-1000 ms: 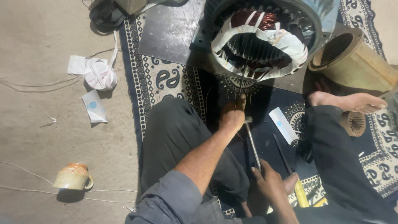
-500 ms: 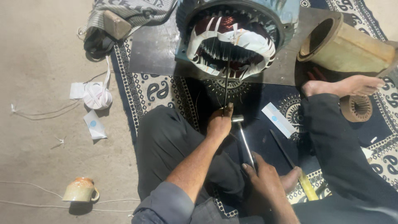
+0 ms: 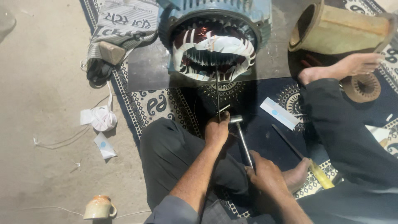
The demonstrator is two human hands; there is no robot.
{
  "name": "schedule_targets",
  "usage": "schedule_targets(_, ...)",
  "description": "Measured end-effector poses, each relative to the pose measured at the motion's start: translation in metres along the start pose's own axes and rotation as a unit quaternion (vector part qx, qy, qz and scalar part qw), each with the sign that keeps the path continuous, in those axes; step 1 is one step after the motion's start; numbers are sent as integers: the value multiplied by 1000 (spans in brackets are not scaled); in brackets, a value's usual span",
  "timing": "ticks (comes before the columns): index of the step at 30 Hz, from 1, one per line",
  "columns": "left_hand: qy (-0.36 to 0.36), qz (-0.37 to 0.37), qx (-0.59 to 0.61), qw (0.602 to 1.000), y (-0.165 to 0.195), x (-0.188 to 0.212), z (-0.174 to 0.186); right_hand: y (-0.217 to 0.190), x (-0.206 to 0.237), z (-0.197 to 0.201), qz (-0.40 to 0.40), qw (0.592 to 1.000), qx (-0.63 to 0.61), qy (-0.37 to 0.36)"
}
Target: The person sits on the floor and strips old copper windings out of an electric motor stator. They hammer and punch the windings with a rod and mallet, pull out wire bundles by hand, reposition the motor housing, and continue driving the coils out of the slots.
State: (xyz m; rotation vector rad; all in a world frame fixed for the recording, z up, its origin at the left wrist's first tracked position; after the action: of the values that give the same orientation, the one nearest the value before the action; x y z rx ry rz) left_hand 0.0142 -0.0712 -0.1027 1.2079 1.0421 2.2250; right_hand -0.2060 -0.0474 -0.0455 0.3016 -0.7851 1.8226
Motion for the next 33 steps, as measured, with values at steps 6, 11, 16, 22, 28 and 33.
schedule_targets(6,22,-84,201,976,4,-5,1,1,2,-2,-8,1000,1,-8)
schedule_targets(11,-38,6,213,976,-19,-9,-18,6,-1,-10,-22,1000,-7,-10)
schedule_targets(16,-58,33,224,972,-17,1,-17,6,-7,-12,22,999,3,27)
schedule_targets(22,-72,-11,238,968,-12,13,-11,21,-6,-33,13,999,25,32)
schedule_targets(28,-144,-28,345,927,4,33,-1,35,-4,-10,-15,995,-23,98)
schedule_targets(33,-135,-18,303,943,18,32,43,23,2,17,0,986,-120,112)
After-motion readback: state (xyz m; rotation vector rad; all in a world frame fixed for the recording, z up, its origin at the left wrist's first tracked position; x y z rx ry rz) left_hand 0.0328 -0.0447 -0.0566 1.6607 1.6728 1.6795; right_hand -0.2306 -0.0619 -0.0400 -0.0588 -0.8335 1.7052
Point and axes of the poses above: each hand's wrist, its own x-axis away from the middle knuckle, its own z-axis out of the back of the hand, y = z × x, the point moved 10 cm from there along -x, towards the middle knuckle, and after that the axes turned 5 degrees about z, right-handed, at the moved point
